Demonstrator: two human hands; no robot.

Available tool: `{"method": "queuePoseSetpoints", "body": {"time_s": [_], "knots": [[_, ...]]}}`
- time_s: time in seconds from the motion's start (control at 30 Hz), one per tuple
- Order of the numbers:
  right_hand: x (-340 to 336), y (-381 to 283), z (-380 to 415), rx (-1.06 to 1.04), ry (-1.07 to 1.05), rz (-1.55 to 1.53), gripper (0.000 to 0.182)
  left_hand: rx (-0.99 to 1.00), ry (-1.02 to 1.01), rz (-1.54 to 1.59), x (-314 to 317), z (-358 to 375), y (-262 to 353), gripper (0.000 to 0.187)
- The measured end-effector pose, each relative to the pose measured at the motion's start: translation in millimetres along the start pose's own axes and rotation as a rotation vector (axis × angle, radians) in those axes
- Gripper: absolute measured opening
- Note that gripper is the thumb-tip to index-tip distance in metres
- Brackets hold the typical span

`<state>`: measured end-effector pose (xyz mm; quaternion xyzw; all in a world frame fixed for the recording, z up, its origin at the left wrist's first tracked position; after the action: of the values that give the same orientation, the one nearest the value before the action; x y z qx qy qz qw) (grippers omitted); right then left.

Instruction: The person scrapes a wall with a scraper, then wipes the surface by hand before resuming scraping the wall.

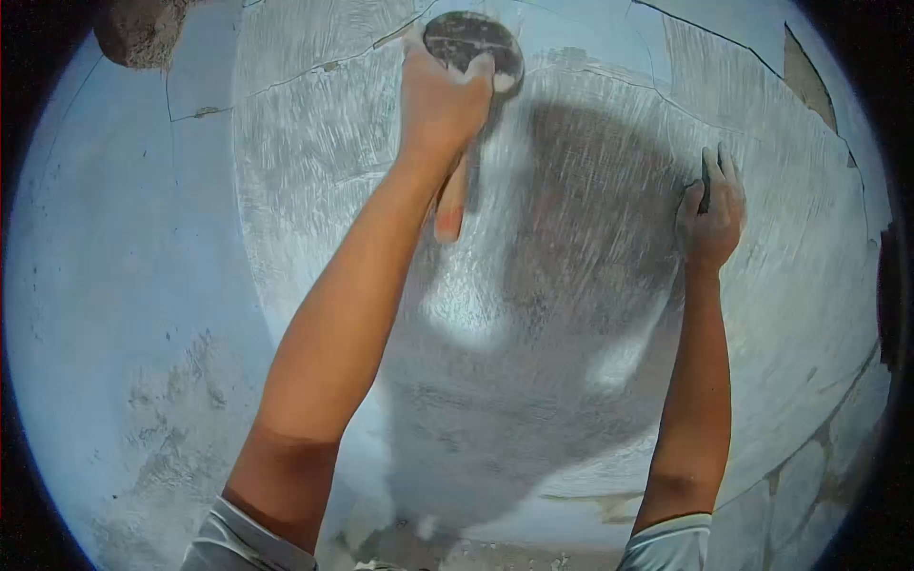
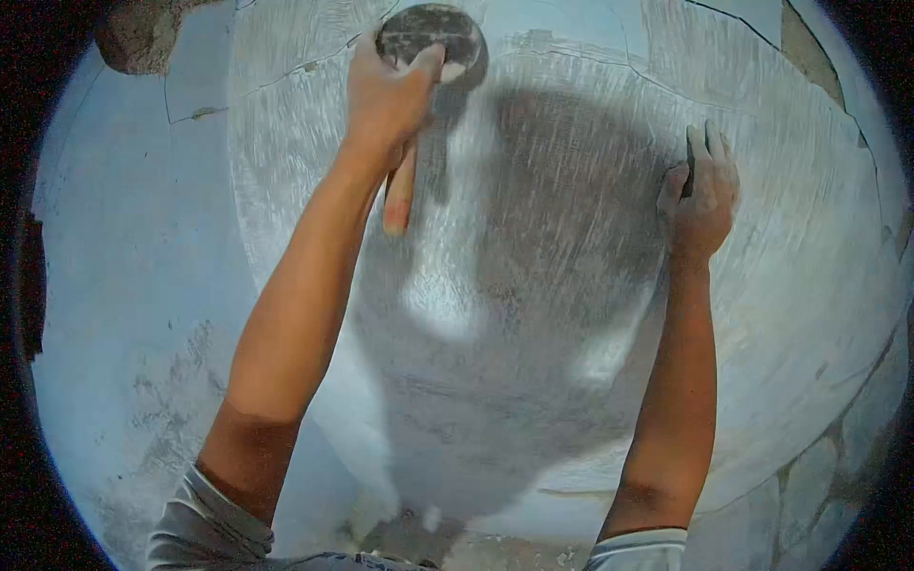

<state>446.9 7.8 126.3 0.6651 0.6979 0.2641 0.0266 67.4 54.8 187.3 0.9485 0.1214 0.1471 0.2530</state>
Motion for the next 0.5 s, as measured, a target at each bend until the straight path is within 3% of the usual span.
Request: {"method": "queuePoseSetpoints", "body": {"time_s": [0.13, 0.27, 0.47, 0.5], "knots": [[5, 7, 1, -0.03, 0.015, 0.025, 0.039, 0.065, -0.012, 0.134, -4, 15, -6, 0.061], [2, 0, -2, -0.011, -0.013, 0.026, 0.04, -0.046, 0.022, 0.038, 9, -27, 14, 0.057], [0, -1, -1, -0.017, -0.009, 0.034, 0.039, -0.279, -0.027, 0.173, -12, 27, 0, 0.055], [1, -1, -2, -0.012, -0.01, 0.031, 0.039, -0.247, -0.022, 0.155, -11, 24, 9, 0.055]]}}
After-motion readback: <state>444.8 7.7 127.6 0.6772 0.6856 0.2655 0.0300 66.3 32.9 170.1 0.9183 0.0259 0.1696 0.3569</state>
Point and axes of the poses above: each hand's wrist, its own z-axis away from the middle knuckle, its own x-axis out of the palm, y = z × x, the point moved 8 cm from there along -z, towards the middle knuckle, and after that the axes turned 12 degrees about -x, right-handed, at the moved point
